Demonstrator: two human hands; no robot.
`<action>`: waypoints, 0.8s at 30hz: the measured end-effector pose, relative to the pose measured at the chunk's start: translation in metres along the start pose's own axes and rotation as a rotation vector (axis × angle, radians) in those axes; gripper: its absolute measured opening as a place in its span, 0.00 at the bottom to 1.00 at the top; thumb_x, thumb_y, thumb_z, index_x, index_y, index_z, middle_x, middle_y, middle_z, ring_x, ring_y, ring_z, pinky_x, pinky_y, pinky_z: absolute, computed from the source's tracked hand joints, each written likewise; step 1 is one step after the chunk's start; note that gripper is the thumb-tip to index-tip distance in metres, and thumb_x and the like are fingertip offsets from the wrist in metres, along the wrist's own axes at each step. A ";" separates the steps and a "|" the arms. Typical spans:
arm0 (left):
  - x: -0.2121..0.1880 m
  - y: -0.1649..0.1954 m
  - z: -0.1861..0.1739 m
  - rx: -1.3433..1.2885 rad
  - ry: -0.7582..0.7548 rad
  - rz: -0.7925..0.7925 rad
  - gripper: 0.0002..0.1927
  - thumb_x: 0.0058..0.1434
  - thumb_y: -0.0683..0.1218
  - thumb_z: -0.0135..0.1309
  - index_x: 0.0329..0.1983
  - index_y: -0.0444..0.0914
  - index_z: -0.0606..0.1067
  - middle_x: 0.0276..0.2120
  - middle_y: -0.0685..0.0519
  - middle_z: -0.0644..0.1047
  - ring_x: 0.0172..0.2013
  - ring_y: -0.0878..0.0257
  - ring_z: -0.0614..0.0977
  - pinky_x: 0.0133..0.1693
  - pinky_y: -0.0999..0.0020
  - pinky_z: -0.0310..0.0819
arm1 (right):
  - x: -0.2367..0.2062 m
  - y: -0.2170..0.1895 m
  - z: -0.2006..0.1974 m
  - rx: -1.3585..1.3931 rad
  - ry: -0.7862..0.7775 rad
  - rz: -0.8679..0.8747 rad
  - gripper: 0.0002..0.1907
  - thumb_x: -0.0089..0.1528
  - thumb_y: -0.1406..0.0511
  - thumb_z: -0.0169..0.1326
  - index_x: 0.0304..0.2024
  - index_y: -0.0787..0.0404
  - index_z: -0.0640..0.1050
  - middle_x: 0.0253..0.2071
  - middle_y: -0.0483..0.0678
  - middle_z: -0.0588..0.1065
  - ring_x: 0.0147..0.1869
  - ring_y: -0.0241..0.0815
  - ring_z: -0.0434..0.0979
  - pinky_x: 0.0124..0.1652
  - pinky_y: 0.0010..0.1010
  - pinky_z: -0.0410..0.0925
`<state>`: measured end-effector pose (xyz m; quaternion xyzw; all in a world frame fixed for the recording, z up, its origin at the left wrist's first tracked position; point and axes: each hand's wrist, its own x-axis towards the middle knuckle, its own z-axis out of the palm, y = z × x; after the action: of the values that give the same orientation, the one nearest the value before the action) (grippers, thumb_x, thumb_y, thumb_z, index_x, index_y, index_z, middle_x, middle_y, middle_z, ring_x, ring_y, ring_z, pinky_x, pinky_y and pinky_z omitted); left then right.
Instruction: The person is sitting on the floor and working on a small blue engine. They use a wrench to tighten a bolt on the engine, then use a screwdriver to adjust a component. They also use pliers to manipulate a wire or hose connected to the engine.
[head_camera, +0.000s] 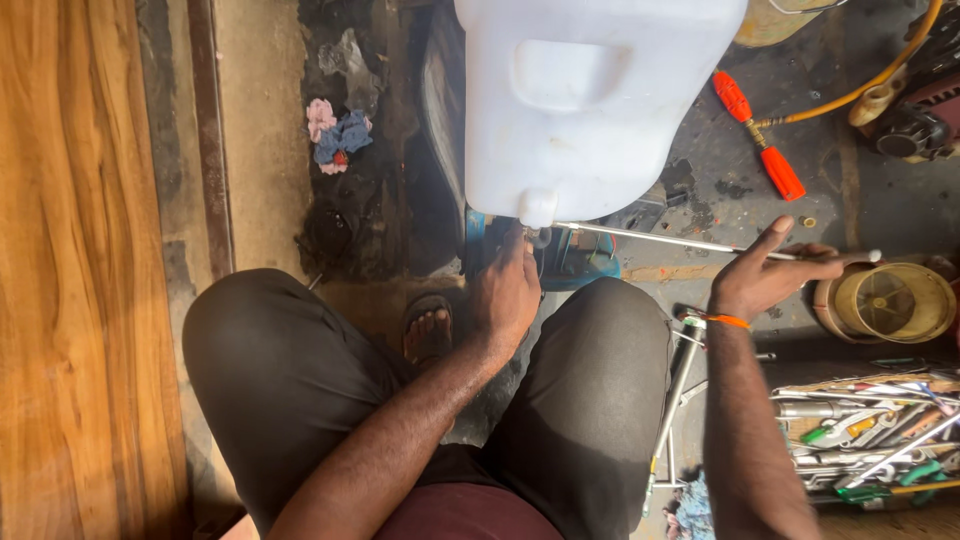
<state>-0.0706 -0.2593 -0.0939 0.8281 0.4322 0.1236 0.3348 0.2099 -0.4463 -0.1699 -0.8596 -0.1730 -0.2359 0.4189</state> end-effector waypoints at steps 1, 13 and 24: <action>-0.001 -0.004 0.001 -0.002 -0.023 -0.030 0.24 0.68 0.41 0.47 0.67 0.34 0.63 0.38 0.41 0.82 0.32 0.48 0.87 0.31 0.57 0.85 | -0.010 -0.003 0.001 -0.022 -0.083 0.063 0.37 0.80 0.49 0.45 0.62 0.79 0.50 0.60 0.71 0.66 0.65 0.59 0.72 0.61 0.54 0.68; 0.006 -0.029 0.007 -0.045 0.027 0.051 0.25 0.67 0.40 0.51 0.65 0.26 0.64 0.54 0.33 0.76 0.32 0.51 0.87 0.26 0.64 0.85 | 0.048 -0.048 -0.034 -0.631 -0.887 0.296 0.39 0.71 0.48 0.47 0.59 0.80 0.56 0.45 0.83 0.73 0.51 0.81 0.78 0.53 0.58 0.72; 0.020 -0.054 0.011 -0.003 0.169 0.155 0.22 0.68 0.39 0.53 0.62 0.24 0.67 0.37 0.36 0.82 0.28 0.53 0.86 0.24 0.65 0.81 | 0.089 -0.027 0.025 -0.961 -1.270 0.330 0.53 0.64 0.40 0.47 0.64 0.86 0.64 0.56 0.81 0.70 0.61 0.77 0.72 0.59 0.54 0.67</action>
<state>-0.0871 -0.2271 -0.1395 0.8451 0.3934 0.2194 0.2878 0.2763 -0.4017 -0.1172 -0.9298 -0.1286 0.3131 -0.1445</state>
